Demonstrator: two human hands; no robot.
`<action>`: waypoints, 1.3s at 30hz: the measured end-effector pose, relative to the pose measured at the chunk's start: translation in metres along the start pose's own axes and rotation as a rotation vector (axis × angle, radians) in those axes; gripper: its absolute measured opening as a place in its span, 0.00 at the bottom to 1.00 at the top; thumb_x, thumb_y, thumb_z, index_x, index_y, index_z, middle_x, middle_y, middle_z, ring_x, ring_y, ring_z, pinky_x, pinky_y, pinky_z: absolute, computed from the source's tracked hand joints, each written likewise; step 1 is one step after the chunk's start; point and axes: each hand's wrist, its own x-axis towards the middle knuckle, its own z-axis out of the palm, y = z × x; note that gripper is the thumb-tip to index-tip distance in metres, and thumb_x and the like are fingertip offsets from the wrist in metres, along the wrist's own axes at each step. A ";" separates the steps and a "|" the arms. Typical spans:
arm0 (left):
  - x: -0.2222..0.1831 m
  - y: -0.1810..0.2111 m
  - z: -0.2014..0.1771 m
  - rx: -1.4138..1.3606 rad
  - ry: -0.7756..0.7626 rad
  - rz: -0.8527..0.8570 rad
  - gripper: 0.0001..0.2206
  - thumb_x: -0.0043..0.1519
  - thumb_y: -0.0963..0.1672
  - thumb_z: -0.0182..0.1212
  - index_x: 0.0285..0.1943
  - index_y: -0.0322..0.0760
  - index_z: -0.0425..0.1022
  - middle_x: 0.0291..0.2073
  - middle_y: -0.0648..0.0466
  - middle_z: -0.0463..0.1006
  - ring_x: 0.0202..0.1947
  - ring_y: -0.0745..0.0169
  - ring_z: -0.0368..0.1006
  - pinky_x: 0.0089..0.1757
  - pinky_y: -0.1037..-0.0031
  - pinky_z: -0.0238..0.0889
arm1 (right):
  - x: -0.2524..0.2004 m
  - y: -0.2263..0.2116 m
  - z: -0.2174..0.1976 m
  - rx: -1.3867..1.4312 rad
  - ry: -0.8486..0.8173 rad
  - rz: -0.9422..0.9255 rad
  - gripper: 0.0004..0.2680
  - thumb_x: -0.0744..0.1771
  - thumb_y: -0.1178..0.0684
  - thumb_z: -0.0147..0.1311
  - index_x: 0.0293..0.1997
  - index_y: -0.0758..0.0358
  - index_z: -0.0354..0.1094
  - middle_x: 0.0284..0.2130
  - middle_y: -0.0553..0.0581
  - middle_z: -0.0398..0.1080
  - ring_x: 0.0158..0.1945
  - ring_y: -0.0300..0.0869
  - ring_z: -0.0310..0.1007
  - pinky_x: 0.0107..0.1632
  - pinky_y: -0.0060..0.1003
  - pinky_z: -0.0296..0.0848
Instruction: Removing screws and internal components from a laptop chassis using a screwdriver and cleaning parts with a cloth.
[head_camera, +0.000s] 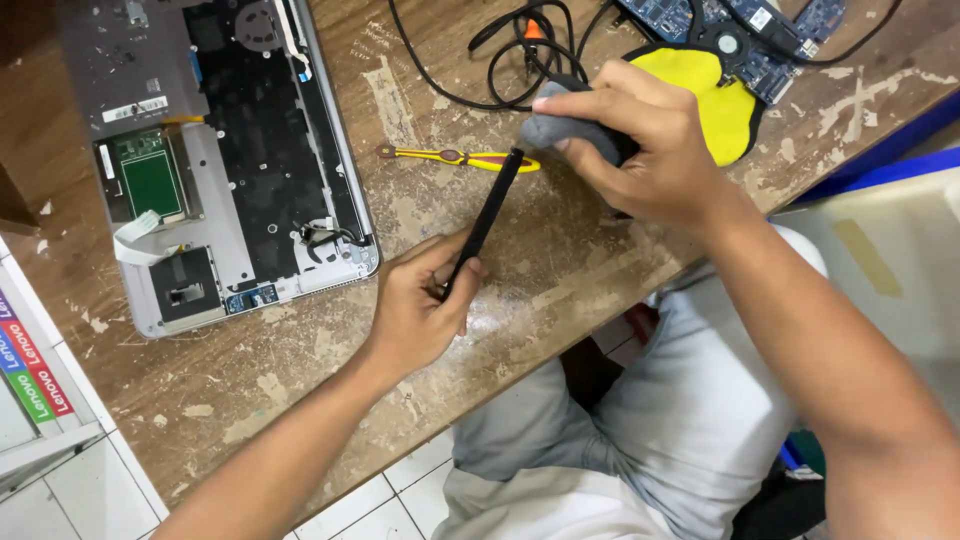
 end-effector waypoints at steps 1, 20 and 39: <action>0.000 -0.002 0.000 0.001 0.007 -0.004 0.14 0.65 0.37 0.56 0.59 0.26 0.75 0.33 0.51 0.83 0.29 0.69 0.76 0.31 0.79 0.70 | 0.005 -0.002 -0.002 0.005 -0.004 -0.004 0.09 0.72 0.65 0.61 0.59 0.71 0.74 0.32 0.61 0.60 0.33 0.48 0.57 0.37 0.39 0.53; -0.013 -0.016 -0.007 -0.415 -0.151 -0.113 0.20 0.72 0.43 0.46 0.73 0.30 0.55 0.31 0.43 0.80 0.13 0.65 0.68 0.18 0.79 0.65 | 0.012 0.012 0.003 0.157 -0.180 0.062 0.07 0.72 0.65 0.55 0.54 0.72 0.61 0.48 0.70 0.72 0.52 0.53 0.75 0.49 0.38 0.69; -0.007 -0.010 -0.007 -0.231 -0.139 -0.035 0.23 0.75 0.41 0.42 0.79 0.40 0.47 0.24 0.52 0.75 0.16 0.71 0.64 0.23 0.80 0.65 | 0.004 0.024 0.022 0.410 -0.080 0.179 0.08 0.70 0.64 0.56 0.53 0.69 0.62 0.46 0.65 0.68 0.53 0.51 0.78 0.52 0.33 0.71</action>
